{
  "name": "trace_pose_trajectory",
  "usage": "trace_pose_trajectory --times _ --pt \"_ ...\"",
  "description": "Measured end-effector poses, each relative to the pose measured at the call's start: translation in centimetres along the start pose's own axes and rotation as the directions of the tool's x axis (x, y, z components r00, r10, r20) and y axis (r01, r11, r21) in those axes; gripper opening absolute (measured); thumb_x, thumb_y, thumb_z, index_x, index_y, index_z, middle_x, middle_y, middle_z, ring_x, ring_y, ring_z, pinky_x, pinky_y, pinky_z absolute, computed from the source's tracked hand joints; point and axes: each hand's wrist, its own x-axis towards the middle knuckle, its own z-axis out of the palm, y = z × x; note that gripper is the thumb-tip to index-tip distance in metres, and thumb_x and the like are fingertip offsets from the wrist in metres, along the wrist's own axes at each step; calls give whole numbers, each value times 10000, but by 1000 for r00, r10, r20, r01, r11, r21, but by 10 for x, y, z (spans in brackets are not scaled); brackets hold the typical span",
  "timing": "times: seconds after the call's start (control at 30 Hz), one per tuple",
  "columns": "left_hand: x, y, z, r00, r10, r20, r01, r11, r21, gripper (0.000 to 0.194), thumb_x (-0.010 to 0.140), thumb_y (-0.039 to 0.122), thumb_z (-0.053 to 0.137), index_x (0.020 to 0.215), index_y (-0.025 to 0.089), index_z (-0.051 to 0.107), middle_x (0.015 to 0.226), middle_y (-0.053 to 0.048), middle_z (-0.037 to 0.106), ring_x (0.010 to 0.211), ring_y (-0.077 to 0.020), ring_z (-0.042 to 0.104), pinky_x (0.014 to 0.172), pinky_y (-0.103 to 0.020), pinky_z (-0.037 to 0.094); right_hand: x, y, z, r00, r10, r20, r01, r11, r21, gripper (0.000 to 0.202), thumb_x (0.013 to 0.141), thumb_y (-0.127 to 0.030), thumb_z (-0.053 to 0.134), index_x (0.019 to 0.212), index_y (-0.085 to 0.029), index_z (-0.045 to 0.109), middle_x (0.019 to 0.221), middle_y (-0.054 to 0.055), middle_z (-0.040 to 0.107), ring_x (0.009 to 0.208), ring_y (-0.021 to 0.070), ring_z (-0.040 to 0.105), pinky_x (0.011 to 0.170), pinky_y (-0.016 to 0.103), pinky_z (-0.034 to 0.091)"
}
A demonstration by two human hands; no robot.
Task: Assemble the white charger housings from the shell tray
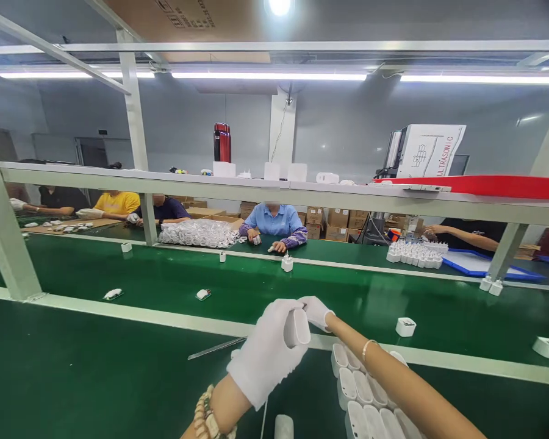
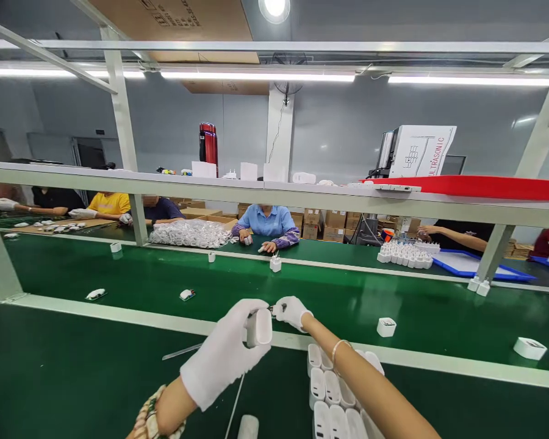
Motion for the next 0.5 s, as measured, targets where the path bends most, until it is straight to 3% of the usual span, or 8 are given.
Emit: trace_pose_trajectory --times 0.07,0.13,0.23,0.37,0.5 --pt "-3 0 -5 997 68 -39 -67 997 30 407 751 103 602 1138 214 542 1149 -91 615 1085 -251 609 993 -453 500 -13 -7 -23 1000 19 -12 -18 998 59 175 882 -221 675 992 -86 698 894 31 710 790 173 693 698 290 586" --pt "-5 -1 -7 988 145 -49 -143 988 57 414 777 107 589 1166 239 539 1195 -84 602 1132 -249 594 1017 -452 495 -38 -18 -48 999 20 -49 -16 995 98 326 827 -174 698 1144 -98 682 1052 102 712 864 182 695 764 318 590" --pt "-10 1 -3 970 241 -26 -237 967 97 438 808 94 568 1201 285 535 1253 -68 568 1168 -239 576 991 -405 521 -91 -45 -75 990 1 -143 13 995 96 425 835 -283 690 1247 -178 663 1173 97 664 959 203 660 889 376 559" --pt "-18 9 8 936 353 3 -350 927 138 522 834 36 521 1263 329 483 1248 -52 574 1154 -209 590 952 -332 545 -154 -74 -78 940 -34 -340 32 999 -11 439 789 -278 757 1214 -286 647 1155 33 685 1016 218 660 901 365 545" --pt "-29 17 16 915 400 51 -402 892 205 549 863 87 544 1331 337 401 1257 -62 595 1146 -203 613 940 -300 564 -178 -82 -71 868 -272 -416 253 962 -102 440 802 -214 740 1194 -326 573 1093 0 704 901 177 682 787 302 556"
